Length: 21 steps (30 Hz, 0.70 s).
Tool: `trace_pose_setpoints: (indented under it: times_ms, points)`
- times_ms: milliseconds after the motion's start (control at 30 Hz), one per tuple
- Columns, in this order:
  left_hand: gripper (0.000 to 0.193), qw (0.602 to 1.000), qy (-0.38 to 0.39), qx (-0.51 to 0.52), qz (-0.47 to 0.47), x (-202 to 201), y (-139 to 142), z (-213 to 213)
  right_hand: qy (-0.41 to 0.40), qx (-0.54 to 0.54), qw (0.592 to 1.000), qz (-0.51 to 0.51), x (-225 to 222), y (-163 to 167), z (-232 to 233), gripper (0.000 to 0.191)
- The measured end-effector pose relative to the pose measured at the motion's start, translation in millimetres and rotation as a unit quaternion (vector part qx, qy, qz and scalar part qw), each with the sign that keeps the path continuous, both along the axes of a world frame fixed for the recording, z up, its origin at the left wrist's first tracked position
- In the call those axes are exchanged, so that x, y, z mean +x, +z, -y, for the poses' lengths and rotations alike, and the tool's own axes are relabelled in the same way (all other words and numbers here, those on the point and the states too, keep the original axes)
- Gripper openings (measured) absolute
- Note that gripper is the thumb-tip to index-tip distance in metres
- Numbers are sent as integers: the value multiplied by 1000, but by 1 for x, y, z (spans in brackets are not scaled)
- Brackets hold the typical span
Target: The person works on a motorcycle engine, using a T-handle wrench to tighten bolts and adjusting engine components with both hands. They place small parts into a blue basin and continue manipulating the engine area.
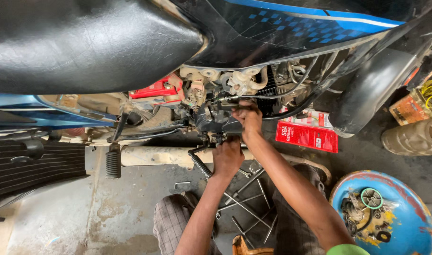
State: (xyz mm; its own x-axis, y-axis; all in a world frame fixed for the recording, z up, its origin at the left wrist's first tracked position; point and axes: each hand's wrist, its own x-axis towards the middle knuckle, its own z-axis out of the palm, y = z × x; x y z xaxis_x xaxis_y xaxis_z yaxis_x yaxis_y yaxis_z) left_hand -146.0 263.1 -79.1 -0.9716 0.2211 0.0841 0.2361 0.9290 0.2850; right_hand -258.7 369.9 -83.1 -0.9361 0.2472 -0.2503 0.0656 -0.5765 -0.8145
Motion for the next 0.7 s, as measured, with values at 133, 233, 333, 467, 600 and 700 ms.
trace_pose_setpoints:
  times_ms: [133, 233, 333, 467, 600, 700]
  points:
    - [35, 1000, -23, -3, 6, 2, -6, 0, 37, -47, 996, -73, 2, 3, 0, 49]
    - [39, 998, -42, -22, 48, 4, -5, -1, 42, -70, 994, -68, 3, 5, -4, 49]
    - [42, 998, -44, -34, 32, 5, -4, -3, 34, -4, 999, -36, 3, 5, -6, 47]
    - [43, 997, -53, -24, 46, 7, -3, -6, 50, 6, 997, -50, 3, 4, -7, 49]
    - [41, 996, -63, -34, 43, 9, -4, -9, 35, 68, 997, 32, 7, 5, -17, 38]
    - [40, 994, -70, -44, 69, 9, -4, -10, 86, 100, 988, 81, 6, 13, -34, 50]
